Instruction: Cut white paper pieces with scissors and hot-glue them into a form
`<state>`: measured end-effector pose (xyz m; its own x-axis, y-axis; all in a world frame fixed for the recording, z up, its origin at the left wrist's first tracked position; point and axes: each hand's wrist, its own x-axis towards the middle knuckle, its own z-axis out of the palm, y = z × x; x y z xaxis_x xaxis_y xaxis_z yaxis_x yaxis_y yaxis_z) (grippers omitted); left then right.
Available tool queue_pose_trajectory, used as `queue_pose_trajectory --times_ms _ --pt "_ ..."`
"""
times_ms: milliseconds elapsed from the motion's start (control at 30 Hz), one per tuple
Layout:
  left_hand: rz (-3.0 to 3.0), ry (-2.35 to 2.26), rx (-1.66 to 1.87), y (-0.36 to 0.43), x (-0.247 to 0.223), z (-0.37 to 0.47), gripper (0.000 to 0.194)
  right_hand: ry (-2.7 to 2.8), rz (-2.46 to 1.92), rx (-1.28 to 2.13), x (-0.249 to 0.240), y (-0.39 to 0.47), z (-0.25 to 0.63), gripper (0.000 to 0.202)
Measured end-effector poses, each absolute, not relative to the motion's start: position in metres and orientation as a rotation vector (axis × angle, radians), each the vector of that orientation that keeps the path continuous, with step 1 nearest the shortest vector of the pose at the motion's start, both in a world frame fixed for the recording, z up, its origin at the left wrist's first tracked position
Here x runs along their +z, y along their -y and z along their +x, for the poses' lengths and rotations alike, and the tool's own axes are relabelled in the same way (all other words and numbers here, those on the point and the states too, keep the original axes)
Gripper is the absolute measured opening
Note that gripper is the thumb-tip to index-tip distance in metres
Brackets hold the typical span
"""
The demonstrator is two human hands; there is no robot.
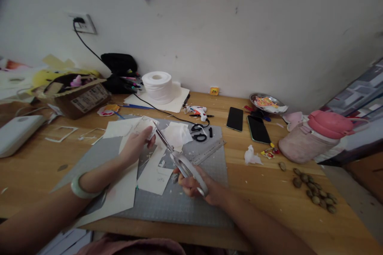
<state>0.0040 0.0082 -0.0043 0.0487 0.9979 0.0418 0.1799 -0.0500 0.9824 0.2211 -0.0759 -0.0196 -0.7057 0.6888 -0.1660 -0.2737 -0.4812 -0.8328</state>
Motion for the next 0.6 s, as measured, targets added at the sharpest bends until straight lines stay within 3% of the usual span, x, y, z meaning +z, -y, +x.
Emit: queue_pose_trajectory --times_ms 600 --pt "1.476 -1.361 1.045 -0.0056 -0.0015 0.003 0.05 1.115 -0.696 2.203 -0.0188 0.0754 0.22 0.033"
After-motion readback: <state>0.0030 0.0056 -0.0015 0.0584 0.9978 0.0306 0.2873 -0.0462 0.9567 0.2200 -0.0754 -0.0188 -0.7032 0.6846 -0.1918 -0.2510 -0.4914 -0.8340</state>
